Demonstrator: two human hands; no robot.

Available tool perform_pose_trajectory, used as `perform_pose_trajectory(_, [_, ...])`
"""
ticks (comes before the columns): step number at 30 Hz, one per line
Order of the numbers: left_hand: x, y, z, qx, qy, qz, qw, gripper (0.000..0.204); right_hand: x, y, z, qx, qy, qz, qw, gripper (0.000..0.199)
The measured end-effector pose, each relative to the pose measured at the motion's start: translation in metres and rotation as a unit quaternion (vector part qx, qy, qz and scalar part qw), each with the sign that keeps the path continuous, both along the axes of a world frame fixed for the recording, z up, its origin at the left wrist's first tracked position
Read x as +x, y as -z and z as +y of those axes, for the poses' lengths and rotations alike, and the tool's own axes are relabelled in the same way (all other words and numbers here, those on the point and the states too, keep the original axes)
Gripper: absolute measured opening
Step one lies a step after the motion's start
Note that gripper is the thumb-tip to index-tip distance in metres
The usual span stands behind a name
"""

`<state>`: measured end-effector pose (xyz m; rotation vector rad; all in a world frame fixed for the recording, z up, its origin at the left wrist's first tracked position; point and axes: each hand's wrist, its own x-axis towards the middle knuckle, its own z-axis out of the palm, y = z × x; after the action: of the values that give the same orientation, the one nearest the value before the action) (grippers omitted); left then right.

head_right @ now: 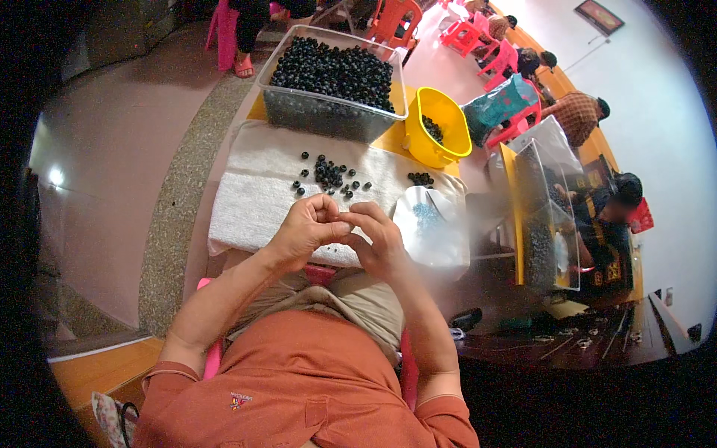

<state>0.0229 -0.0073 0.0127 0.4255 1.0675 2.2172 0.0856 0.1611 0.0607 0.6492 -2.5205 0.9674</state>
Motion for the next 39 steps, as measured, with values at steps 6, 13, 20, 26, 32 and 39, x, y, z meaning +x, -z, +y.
perform_pose_trajectory(6, [0.003, -0.007, 0.004, 0.041, -0.021, -0.004, 0.999, 0.021, 0.002, 0.005, -0.005, -0.024, 0.019, 0.039, 0.999, 0.041])
perform_pose_trajectory(13, [0.007, -0.012, 0.003, 0.057, -0.045, 0.017, 0.997, 0.019, 0.003, 0.003, -0.014, -0.058, 0.032, 0.046, 0.997, 0.043])
perform_pose_trajectory(20, [0.01, -0.014, 0.003, 0.053, -0.038, 0.014, 0.998, 0.018, 0.007, 0.019, -0.004, -0.118, 0.049, -0.003, 0.992, 0.041])
perform_pose_trajectory(26, [0.008, -0.015, 0.001, 0.036, -0.028, 0.04, 0.998, 0.018, 0.006, 0.018, -0.004, -0.203, 0.019, -0.023, 0.979, 0.037])
perform_pose_trajectory(32, [0.008, -0.018, -0.002, 0.03, 0.008, 0.013, 0.999, 0.014, 0.006, 0.007, -0.005, -0.126, 0.049, 0.002, 0.991, 0.036])
perform_pose_trajectory(39, [0.008, -0.02, -0.002, 0.024, 0.022, -0.048, 0.998, 0.012, 0.007, -0.001, -0.009, -0.064, 0.079, 0.073, 0.992, 0.03])
